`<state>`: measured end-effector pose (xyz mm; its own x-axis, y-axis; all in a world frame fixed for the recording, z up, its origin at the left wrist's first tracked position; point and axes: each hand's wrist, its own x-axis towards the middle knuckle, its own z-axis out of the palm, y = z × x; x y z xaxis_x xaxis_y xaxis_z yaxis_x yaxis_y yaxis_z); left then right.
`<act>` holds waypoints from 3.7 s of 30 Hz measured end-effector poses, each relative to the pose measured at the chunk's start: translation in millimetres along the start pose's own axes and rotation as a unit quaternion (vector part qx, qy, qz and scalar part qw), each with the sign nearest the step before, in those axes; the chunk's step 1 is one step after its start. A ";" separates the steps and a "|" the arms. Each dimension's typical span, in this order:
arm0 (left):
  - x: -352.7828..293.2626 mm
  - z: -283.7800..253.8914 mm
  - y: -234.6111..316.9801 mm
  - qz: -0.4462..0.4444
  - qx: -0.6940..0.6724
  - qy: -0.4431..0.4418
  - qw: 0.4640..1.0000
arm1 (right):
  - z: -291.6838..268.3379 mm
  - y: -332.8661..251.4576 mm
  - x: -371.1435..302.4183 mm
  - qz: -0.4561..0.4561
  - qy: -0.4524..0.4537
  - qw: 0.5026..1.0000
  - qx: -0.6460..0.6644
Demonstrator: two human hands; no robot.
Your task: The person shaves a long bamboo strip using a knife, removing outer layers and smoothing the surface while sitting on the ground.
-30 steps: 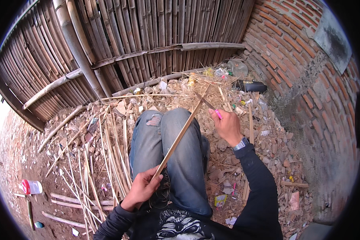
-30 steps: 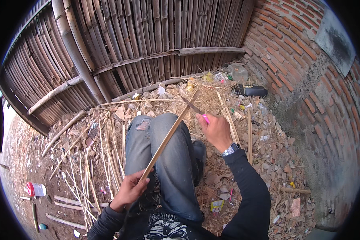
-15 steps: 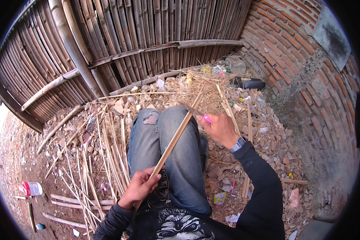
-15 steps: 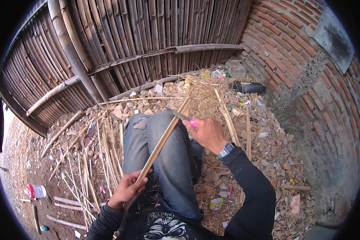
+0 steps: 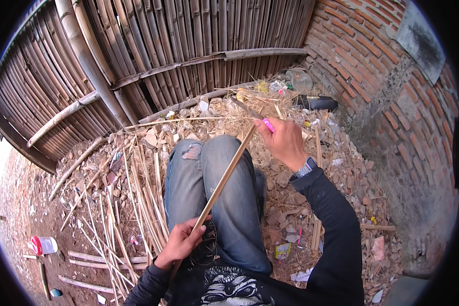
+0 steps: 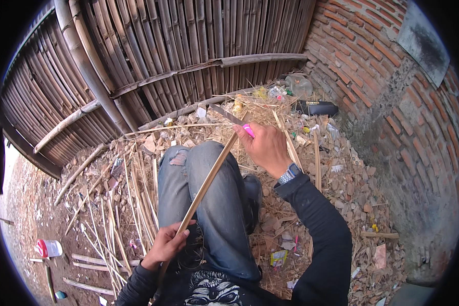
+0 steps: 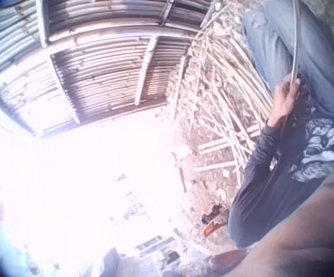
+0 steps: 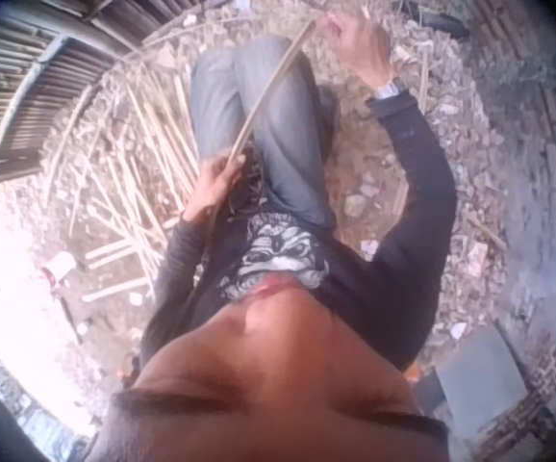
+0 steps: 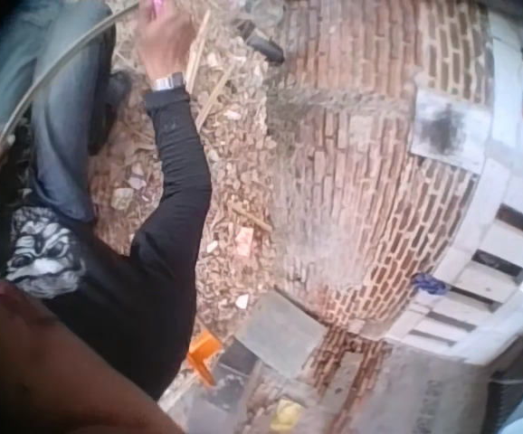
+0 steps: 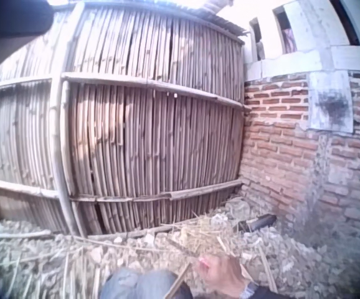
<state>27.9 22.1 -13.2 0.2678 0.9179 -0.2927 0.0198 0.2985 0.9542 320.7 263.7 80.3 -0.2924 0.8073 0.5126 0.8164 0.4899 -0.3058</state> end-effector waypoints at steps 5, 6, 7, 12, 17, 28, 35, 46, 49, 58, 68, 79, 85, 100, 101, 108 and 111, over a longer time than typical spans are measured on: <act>-3.5 -1.2 -1.0 -0.001 -0.001 0.004 1.000 | -9.0 -11.4 20.6 0.042 0.050 0.993 0.099; -2.2 -0.9 -0.3 0.002 0.008 0.004 1.000 | -7.6 -2.3 25.5 -0.014 0.073 0.993 0.092; -1.1 -0.8 0.5 0.005 0.017 0.004 1.000 | -6.7 5.2 27.4 -0.070 0.096 0.989 0.085; -1.0 -2.9 0.2 0.006 0.019 0.000 1.000 | -11.2 -0.2 38.7 -0.056 -0.037 0.982 0.174; -3.6 -2.7 -0.1 0.008 0.015 0.010 1.000 | -18.5 20.3 61.6 -0.058 0.138 0.985 0.084; 4.0 -12.0 0.6 -0.100 -0.167 -0.081 0.977 | -2.0 4.9 16.8 0.004 0.094 0.994 0.057; 2.1 -15.6 0.4 -0.107 -0.197 -0.104 0.969 | 34.8 -28.3 -31.1 -0.006 0.076 0.989 0.125; 6.6 -12.4 -3.3 -0.064 -0.141 -0.103 0.983 | -0.5 -29.5 -36.7 0.086 -0.029 0.977 0.192; 9.4 -10.5 -4.8 -0.038 -0.095 -0.112 0.988 | 10.3 -18.2 -46.7 0.056 -0.032 0.993 0.094; 4.0 -8.5 6.5 -0.056 -0.086 -0.099 0.990 | 7.6 8.8 -48.4 0.045 -0.100 0.992 -0.066; 7.5 -4.5 5.5 -0.021 -0.052 -0.093 0.994 | 10.7 7.9 -49.3 0.009 -0.116 0.993 0.019; -6.2 -13.7 11.1 -0.020 0.039 -0.061 0.997 | 30.8 -22.1 -41.2 0.064 -0.072 0.981 0.168; -70.1 -72.2 -16.2 -0.135 0.034 -0.091 0.986 | 27.4 -26.4 -42.8 0.065 -0.065 0.979 0.183; -17.2 -24.2 -2.3 0.013 0.167 0.154 0.974 | 11.8 -26.8 -53.8 0.083 -0.082 0.982 0.150; -8.3 -20.2 1.2 0.020 0.186 0.158 0.970 | 11.3 -30.3 -59.3 0.071 -0.098 0.984 0.129; 25.7 12.6 38.6 0.133 0.275 0.199 0.931 | 4.4 -96.2 -103.0 -0.048 -0.212 0.975 0.053; 34.6 21.3 39.1 0.213 0.312 0.211 0.901 | 6.3 -102.5 -112.0 -0.071 -0.205 0.975 0.043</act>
<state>58.4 60.0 15.3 -0.0092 0.9714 0.2374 0.5749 -0.1891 0.7961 266.6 125.1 49.1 -0.5883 0.7845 0.1961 0.7134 0.6177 -0.3308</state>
